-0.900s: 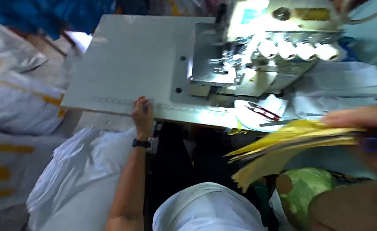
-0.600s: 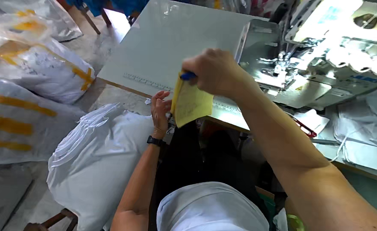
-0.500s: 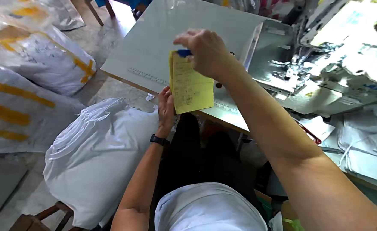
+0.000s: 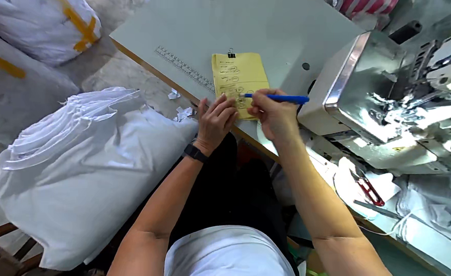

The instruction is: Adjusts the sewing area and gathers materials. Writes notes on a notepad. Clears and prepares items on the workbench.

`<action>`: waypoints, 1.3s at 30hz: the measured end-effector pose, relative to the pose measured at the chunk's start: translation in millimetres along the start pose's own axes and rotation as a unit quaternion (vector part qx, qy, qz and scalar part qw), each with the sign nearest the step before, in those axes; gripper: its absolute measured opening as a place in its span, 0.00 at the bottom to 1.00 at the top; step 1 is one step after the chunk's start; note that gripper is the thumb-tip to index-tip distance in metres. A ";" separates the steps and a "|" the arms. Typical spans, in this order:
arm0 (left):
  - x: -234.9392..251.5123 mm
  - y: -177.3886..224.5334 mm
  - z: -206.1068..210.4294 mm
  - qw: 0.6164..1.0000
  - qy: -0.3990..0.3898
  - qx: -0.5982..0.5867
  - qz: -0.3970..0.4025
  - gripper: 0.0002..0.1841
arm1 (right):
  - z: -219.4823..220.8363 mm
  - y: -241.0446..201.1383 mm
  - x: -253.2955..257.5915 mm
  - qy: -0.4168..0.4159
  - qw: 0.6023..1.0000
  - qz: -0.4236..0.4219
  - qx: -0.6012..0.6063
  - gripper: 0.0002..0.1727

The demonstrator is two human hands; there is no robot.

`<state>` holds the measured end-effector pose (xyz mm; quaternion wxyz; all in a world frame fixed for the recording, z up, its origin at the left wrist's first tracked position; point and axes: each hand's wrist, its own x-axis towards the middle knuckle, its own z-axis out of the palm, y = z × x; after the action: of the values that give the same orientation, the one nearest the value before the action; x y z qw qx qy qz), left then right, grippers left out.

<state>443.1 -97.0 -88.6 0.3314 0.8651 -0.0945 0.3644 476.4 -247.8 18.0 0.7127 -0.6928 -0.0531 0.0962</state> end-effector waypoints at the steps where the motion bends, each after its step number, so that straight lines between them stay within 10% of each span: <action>1: 3.6 0.9 5.2 1.000 0.007 -0.008 -0.001 0.10 | 5.4 12.3 6.3 0.013 0.999 -0.037 -0.013 0.02; 15: -23.2 -20.3 45.7 0.988 0.119 0.044 0.083 0.25 | -20.8 40.4 58.5 0.026 0.968 -0.231 -0.100 0.05; 21: -31.1 -15.5 50.8 0.989 0.133 0.020 0.055 0.25 | -32.5 25.3 61.0 0.109 0.973 -0.204 -0.022 0.08; 39: -27.9 -11.3 50.0 0.989 0.140 0.026 0.042 0.22 | 1.9 49.6 45.8 -0.025 0.956 -0.242 -0.164 0.12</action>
<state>456.1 -122.7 -139.4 0.3030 0.8095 -0.0737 0.4975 517.6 -235.3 -34.1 0.5900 -0.7637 -0.2517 -0.0723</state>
